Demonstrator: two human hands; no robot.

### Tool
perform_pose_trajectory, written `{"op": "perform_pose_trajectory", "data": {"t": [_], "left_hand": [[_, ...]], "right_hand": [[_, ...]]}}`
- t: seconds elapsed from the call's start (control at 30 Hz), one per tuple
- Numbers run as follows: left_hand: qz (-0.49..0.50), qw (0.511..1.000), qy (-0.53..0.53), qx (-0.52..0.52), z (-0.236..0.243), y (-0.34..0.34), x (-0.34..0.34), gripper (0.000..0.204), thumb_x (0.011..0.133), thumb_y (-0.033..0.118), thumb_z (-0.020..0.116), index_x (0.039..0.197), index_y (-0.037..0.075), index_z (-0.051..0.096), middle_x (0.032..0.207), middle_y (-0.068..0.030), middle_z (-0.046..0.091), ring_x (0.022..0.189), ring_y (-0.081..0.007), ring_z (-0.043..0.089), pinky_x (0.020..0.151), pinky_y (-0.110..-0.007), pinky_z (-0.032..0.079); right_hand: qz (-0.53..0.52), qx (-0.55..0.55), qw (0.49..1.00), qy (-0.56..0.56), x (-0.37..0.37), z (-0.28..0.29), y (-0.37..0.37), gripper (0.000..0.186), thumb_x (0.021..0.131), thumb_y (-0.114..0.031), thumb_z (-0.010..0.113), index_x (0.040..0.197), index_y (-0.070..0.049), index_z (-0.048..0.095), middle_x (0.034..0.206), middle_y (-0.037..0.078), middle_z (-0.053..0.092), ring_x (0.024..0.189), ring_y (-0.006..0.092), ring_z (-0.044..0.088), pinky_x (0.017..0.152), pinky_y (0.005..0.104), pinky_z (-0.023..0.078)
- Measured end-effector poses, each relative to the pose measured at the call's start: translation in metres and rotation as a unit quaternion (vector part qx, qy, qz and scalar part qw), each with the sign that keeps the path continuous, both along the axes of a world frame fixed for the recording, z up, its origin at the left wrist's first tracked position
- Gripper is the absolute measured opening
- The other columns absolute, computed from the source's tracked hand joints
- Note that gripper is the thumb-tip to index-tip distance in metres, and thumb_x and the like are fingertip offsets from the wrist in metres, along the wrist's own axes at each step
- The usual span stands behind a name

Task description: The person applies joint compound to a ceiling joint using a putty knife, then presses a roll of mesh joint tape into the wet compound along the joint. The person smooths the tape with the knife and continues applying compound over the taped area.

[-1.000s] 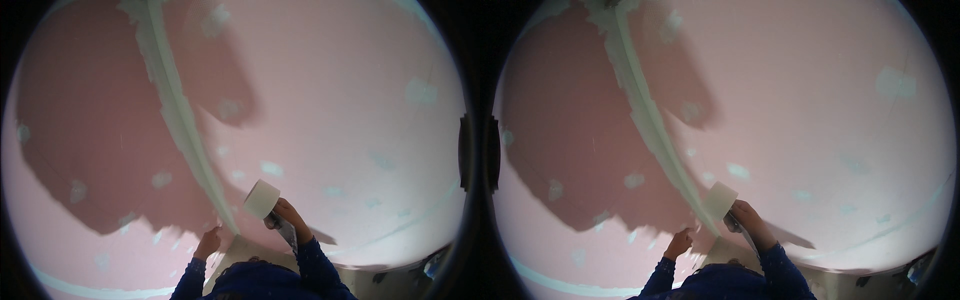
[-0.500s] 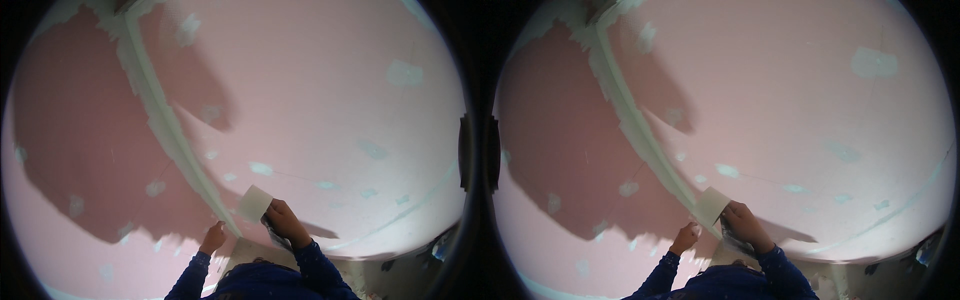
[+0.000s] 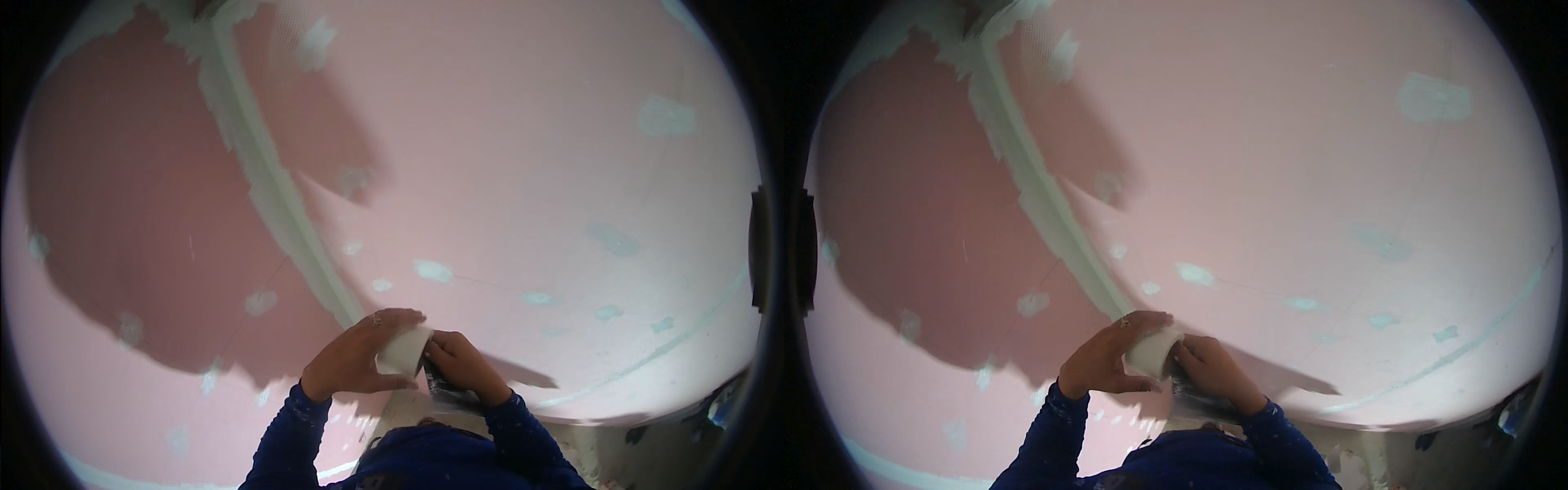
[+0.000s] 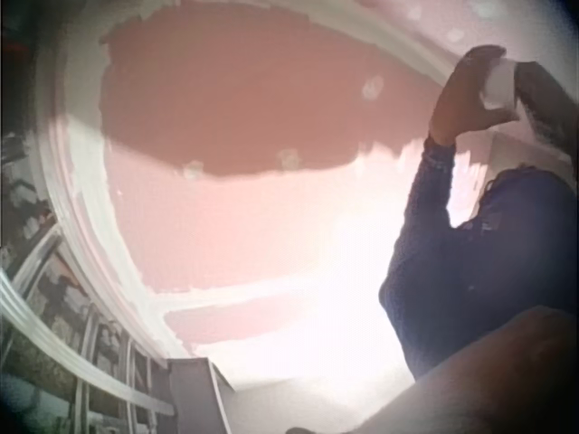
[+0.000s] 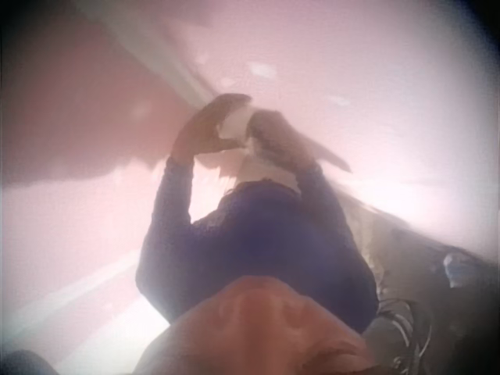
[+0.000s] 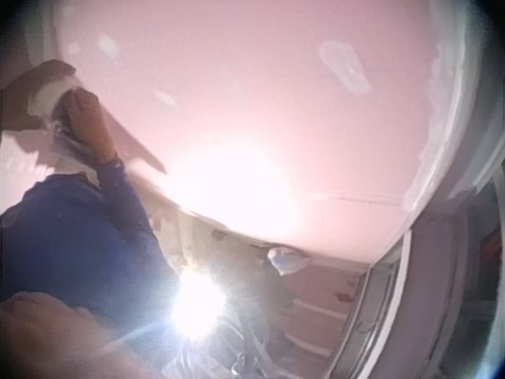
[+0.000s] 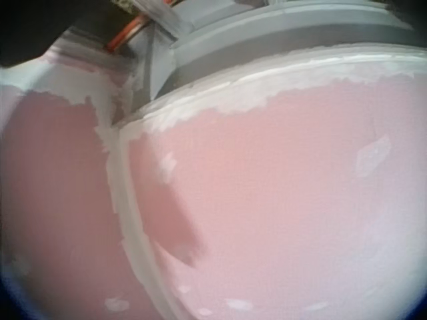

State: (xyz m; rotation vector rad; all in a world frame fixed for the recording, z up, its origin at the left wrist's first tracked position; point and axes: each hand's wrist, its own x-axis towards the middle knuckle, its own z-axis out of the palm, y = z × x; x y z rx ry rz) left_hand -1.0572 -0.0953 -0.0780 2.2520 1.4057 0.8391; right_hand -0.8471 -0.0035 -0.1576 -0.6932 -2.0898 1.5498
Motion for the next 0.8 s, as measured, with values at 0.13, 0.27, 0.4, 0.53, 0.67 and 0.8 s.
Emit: {"op": "perform_pose_trajectory", "data": {"t": [0.13, 0.27, 0.4, 0.53, 0.67, 0.8], "left_hand": [[-0.021, 0.999, -0.026, 0.014, 0.002, -0.003, 0.0, 0.081, 0.073, 0.03, 0.094, 0.144, 0.012, 0.059, 0.148, -0.0145, 0.056, 0.138, -0.036, 0.052, 0.113, -0.047, 0.045], [-0.023, 0.993, -0.046, 0.108, -0.004, -0.008, -0.007, 0.062, 0.076, 0.022, 0.092, 0.134, 0.019, 0.07, 0.147, -0.0114, 0.057, 0.136, -0.0348, 0.054, 0.109, -0.047, 0.05], [-0.031, 0.981, -0.019, 0.189, -0.009, -0.004, -0.004, 0.056, 0.071, 0.02, 0.093, 0.124, 0.015, 0.075, 0.142, -0.0127, 0.062, 0.133, -0.036, 0.058, 0.107, -0.048, 0.05], [0.03, 0.989, -0.077, 0.125, -0.01, -0.007, 0.006, 0.062, 0.072, 0.018, 0.092, 0.129, 0.011, 0.07, 0.137, -0.0129, 0.064, 0.126, -0.0351, 0.061, 0.104, -0.046, 0.051], [0.046, 0.993, -0.106, 0.025, -0.015, -0.002, 0.009, 0.065, 0.074, 0.023, 0.09, 0.133, 0.005, 0.065, 0.127, -0.0152, 0.067, 0.117, -0.0342, 0.065, 0.102, -0.042, 0.051], [0.067, 0.97, -0.222, -0.07, -0.033, 0.005, 0.002, 0.049, 0.096, 0.035, 0.071, 0.134, 0.005, 0.063, 0.121, -0.0168, 0.069, 0.109, -0.0333, 0.068, 0.097, -0.04, 0.054]], "right_hand": [[0.028, -0.121, 0.992, 0.031, 0.0, -0.001, -0.002, 0.036, 0.109, -0.024, 0.048, 0.114, 0.005, 0.069, 0.098, 0.012, 0.074, 0.088, 0.0169, 0.065, 0.085, 0.0347, 0.053], [0.03, -0.2, 0.979, 0.036, -0.007, 0.008, -0.003, 0.037, 0.111, -0.025, 0.048, 0.117, 0.004, 0.068, 0.103, 0.008, 0.073, 0.092, 0.0132, 0.063, 0.087, 0.0322, 0.052], [0.022, -0.247, 0.969, 0.004, -0.01, 0.017, -0.003, 0.037, 0.111, -0.026, 0.047, 0.119, 0.004, 0.068, 0.105, 0.008, 0.073, 0.094, 0.0125, 0.062, 0.088, 0.0319, 0.052], [0.008, -0.095, 0.995, 0.016, -0.006, 0.016, -0.006, 0.038, 0.111, -0.028, 0.047, 0.113, 0.003, 0.068, 0.095, 0.01, 0.073, 0.086, 0.0167, 0.064, 0.082, 0.0353, 0.053], [-0.006, 0.029, 0.999, -0.032, 0.0, 0.015, -0.006, 0.038, 0.109, -0.03, 0.048, 0.107, 0.002, 0.068, 0.088, 0.019, 0.072, 0.079, 0.0317, 0.067, 0.08, 0.0423, 0.053], [-0.011, 0.053, 0.998, -0.036, 0.001, 0.019, -0.014, 0.037, 0.107, -0.031, 0.05, 0.109, 0.002, 0.068, 0.091, 0.026, 0.071, 0.082, 0.0442, 0.065, 0.081, 0.0471, 0.053]]}}
